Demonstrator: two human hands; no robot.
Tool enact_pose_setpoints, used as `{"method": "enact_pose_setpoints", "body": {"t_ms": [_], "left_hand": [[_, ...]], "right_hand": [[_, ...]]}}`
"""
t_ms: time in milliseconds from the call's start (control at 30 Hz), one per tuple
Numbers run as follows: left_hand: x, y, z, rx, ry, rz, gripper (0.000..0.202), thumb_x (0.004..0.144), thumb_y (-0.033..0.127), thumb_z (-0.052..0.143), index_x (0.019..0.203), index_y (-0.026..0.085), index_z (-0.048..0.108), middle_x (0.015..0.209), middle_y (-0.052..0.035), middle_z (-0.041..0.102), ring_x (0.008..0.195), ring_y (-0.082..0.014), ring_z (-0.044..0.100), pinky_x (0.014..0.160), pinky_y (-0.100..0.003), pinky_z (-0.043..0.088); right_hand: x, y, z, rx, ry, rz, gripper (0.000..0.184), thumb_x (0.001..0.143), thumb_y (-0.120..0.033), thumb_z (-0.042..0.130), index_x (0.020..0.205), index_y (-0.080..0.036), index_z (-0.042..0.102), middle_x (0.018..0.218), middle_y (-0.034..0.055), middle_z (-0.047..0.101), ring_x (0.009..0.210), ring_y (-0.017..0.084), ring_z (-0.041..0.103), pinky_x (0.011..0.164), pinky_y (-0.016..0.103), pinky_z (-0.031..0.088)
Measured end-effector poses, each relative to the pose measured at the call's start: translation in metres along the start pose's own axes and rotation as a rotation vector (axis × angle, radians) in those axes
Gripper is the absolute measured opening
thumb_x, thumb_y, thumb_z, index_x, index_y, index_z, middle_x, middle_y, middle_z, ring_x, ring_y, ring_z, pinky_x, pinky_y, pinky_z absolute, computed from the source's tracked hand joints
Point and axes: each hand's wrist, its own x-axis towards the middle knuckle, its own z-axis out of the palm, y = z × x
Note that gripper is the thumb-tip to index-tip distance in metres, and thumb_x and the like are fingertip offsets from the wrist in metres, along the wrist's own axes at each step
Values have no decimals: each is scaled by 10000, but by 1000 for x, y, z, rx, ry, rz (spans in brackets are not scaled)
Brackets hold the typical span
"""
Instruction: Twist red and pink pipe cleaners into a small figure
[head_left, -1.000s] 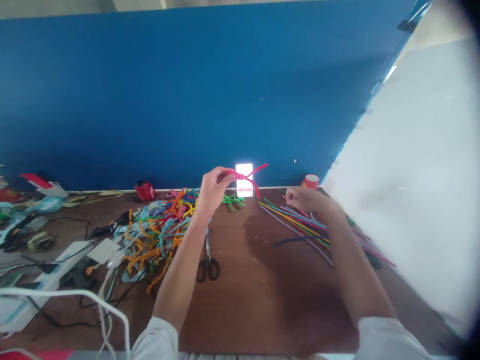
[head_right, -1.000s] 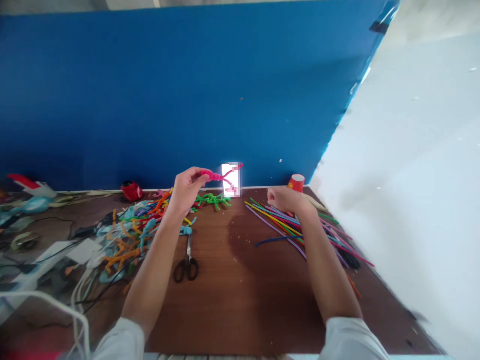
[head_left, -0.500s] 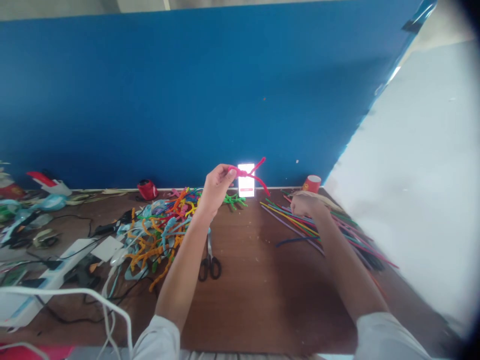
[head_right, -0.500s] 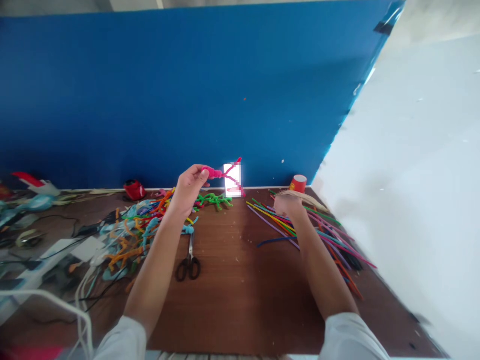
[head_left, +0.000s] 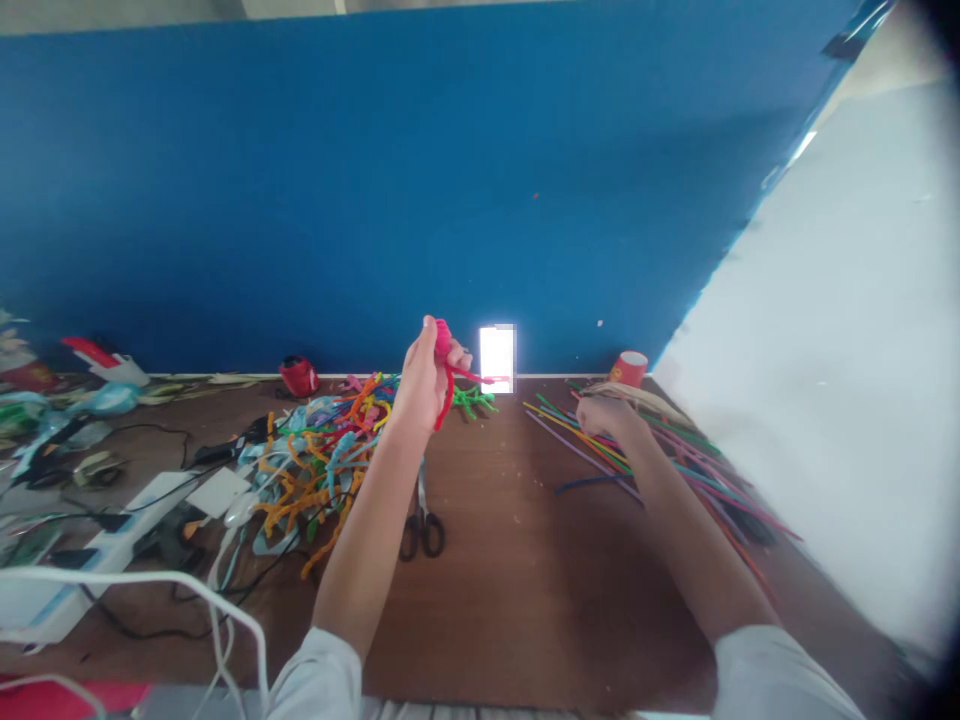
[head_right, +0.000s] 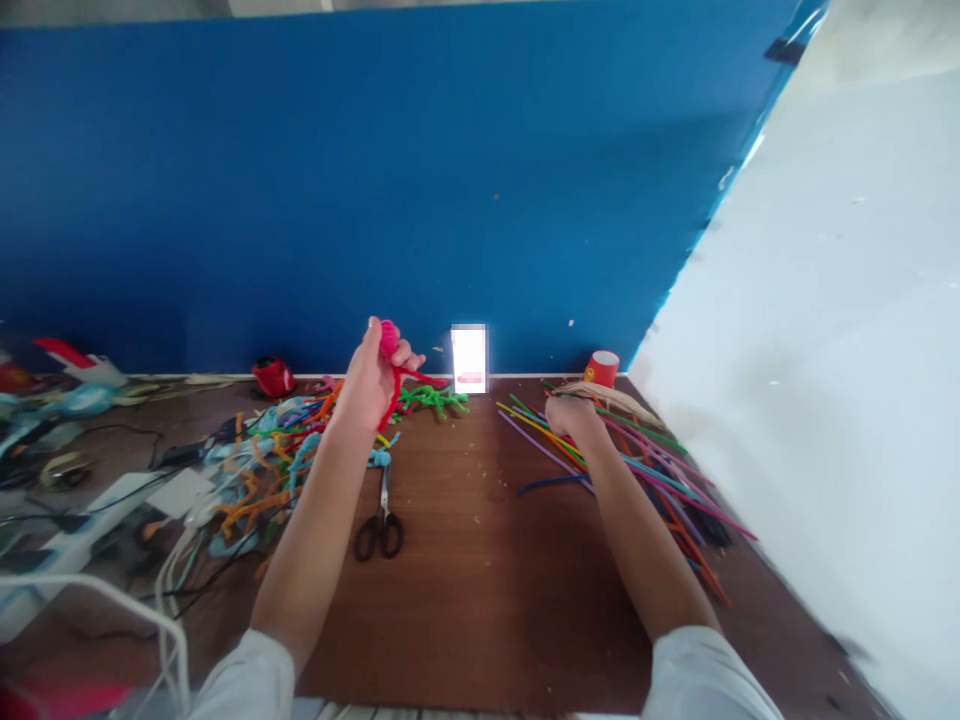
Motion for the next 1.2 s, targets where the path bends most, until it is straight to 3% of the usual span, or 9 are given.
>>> {"method": "enact_pose_setpoints", "body": {"t_ms": [100, 200, 267, 400, 500, 567, 733, 967, 1200], "left_hand": [[-3, 1, 4, 25, -20, -31, 445, 884, 622, 496, 700, 229, 399, 538, 58, 285, 475, -91, 332, 603, -273, 464], [-5, 0, 7, -8, -88, -78, 360, 914, 532, 428, 734, 223, 468, 542, 65, 233, 453, -94, 271, 564, -272, 425], [-6, -2, 8, -31, -106, -101, 314, 914, 474, 419, 742, 219, 478, 543, 68, 220, 446, -92, 244, 548, -270, 407], [-8, -6, 9, -43, -158, -108, 226, 900, 367, 471, 739, 210, 448, 561, 75, 223, 462, -80, 225, 561, -253, 388], [-11, -8, 11, -10, -232, -119, 182, 908, 348, 479, 794, 206, 472, 572, 79, 232, 474, -75, 241, 585, -246, 396], [-12, -8, 13, 1, -267, -132, 169, 921, 364, 470, 854, 210, 485, 582, 78, 253, 479, -76, 263, 589, -245, 401], [-15, -7, 16, -67, -324, -153, 168, 935, 376, 438, 879, 218, 428, 630, 49, 357, 527, -90, 362, 596, -252, 423], [-12, -14, 9, 35, -309, -101, 181, 961, 383, 467, 926, 209, 432, 654, 44, 434, 577, -93, 433, 657, -256, 437], [-10, -16, 5, 175, -356, 25, 285, 948, 451, 536, 956, 167, 517, 719, 5, 531, 680, -103, 508, 664, -238, 430]], "right_hand": [[-2, -3, -2, 15, -29, -9, 355, 940, -351, 606, 1242, -163, 590, 1246, 104, 614, 1052, 223, 634, 883, 432, 551], [-7, -6, -10, 50, 53, -29, 209, 927, -260, 592, 1045, -107, 673, 1056, 164, 695, 952, 265, 667, 817, 405, 527], [-13, -10, -19, 95, 179, -51, 204, 950, -223, 502, 1019, -123, 667, 1003, 176, 716, 922, 278, 674, 778, 383, 494], [-32, -24, -41, 244, 453, -158, 271, 1021, -277, 320, 1143, -218, 555, 1035, 62, 717, 899, 171, 660, 779, 291, 462], [-49, -35, -55, 712, 838, -330, 184, 987, -337, 418, 1008, -212, 551, 818, 23, 675, 690, 141, 610, 670, 271, 457], [-59, -40, -61, 908, 932, -407, 168, 958, -370, 487, 963, -213, 548, 769, 12, 646, 666, 136, 591, 656, 273, 465], [-74, -41, -69, 1303, 972, -360, 263, 895, -428, 602, 1075, -246, 542, 778, 6, 670, 562, 109, 531, 515, 240, 432], [-73, -36, -73, 1657, 886, -378, 208, 828, -373, 681, 983, -246, 626, 761, 3, 664, 540, 99, 515, 445, 221, 395], [-87, -50, -76, 1746, 1024, -506, 177, 820, -318, 723, 960, -231, 658, 748, -7, 672, 595, 94, 569, 462, 200, 407]]}}
